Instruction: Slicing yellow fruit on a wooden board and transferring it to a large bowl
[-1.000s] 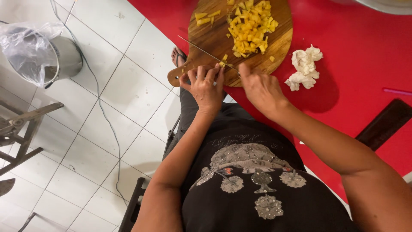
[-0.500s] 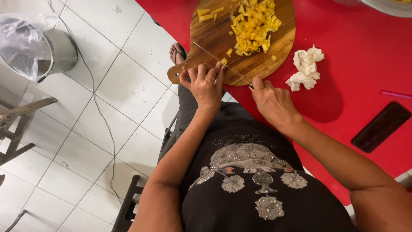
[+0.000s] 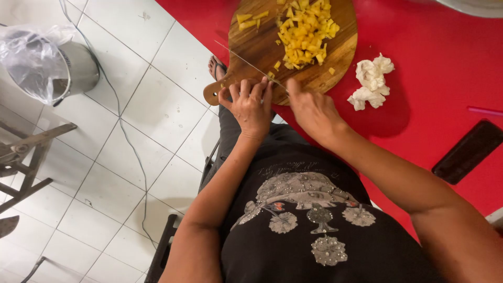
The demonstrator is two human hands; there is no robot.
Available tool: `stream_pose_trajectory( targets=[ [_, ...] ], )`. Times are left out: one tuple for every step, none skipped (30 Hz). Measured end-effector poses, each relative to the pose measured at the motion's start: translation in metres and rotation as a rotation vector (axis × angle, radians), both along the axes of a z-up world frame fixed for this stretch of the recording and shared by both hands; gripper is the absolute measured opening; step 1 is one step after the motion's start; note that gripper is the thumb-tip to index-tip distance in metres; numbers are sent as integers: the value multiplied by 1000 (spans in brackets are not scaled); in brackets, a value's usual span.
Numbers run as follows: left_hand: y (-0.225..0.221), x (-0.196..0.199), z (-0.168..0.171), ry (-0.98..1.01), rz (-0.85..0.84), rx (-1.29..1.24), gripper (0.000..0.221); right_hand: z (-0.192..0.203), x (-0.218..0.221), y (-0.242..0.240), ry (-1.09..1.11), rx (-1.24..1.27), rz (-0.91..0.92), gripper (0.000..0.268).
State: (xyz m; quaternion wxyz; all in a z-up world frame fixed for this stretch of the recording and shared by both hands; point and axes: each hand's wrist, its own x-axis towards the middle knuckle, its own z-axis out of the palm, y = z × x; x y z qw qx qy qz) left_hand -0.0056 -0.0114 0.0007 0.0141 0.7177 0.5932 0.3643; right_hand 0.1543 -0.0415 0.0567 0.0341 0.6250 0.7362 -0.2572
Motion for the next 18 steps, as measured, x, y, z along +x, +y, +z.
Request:
stream_pose_trajectory(
  targets=[
    [1, 0, -1, 5, 12, -1, 15, 4, 5, -5, -21, -6, 8, 16],
    [3, -2, -2, 7, 15, 2, 15, 2, 13, -14, -19, -3, 11, 16],
    [2, -1, -4, 3, 20, -7, 15, 0, 23, -25, -77, -100, -16, 19],
    [1, -1, -6, -1, 25, -15, 15, -2, 33, -36, -135, -197, -44, 22],
    [1, -2, -6, -1, 26, -16, 15, 1, 36, -38, -136, -198, -43, 22],
    [2, -2, -6, 1, 22, -21, 15, 4, 39, -39, -115, -230, -68, 25],
    [3, -3, -6, 4, 14, -22, 16, 6, 42, -40, -93, -258, -97, 29],
    [2, -5, -4, 4, 11, -21, 16, 5, 41, -43, -93, -257, -100, 29],
    [3, -7, -1, 5, -4, -24, 14, 4, 41, -45, -71, -202, -108, 28],
    [3, -9, 1, 5, -19, -26, 14, 3, 40, -47, -49, -148, -116, 28],
    [8, -11, 6, 5, -20, -25, 14, 8, 36, -48, -49, -147, -117, 28],
    [13, -14, 10, -32, -20, -9, 12, 13, 32, -49, -27, -124, -125, 27],
    [19, -17, 15, -67, -18, 9, 12, 17, 27, -48, -3, -99, -129, 27],
    [33, -20, 20, -66, -16, 13, 12, 12, 28, -47, -1, -96, -127, 27],
    [44, -23, 26, -54, -9, -3, 9, 7, 28, -48, 46, -29, -50, 25],
    [55, -26, 31, -43, -1, -19, 11, 3, 28, -50, 93, 38, 26, 25],
    [66, -29, 25, -41, -1, -17, 11, 0, 27, -53, 95, 40, 27, 25],
    [78, -33, 19, 65, -12, -116, 14, -3, 26, -55, 77, 30, 29, 26]
  ],
)
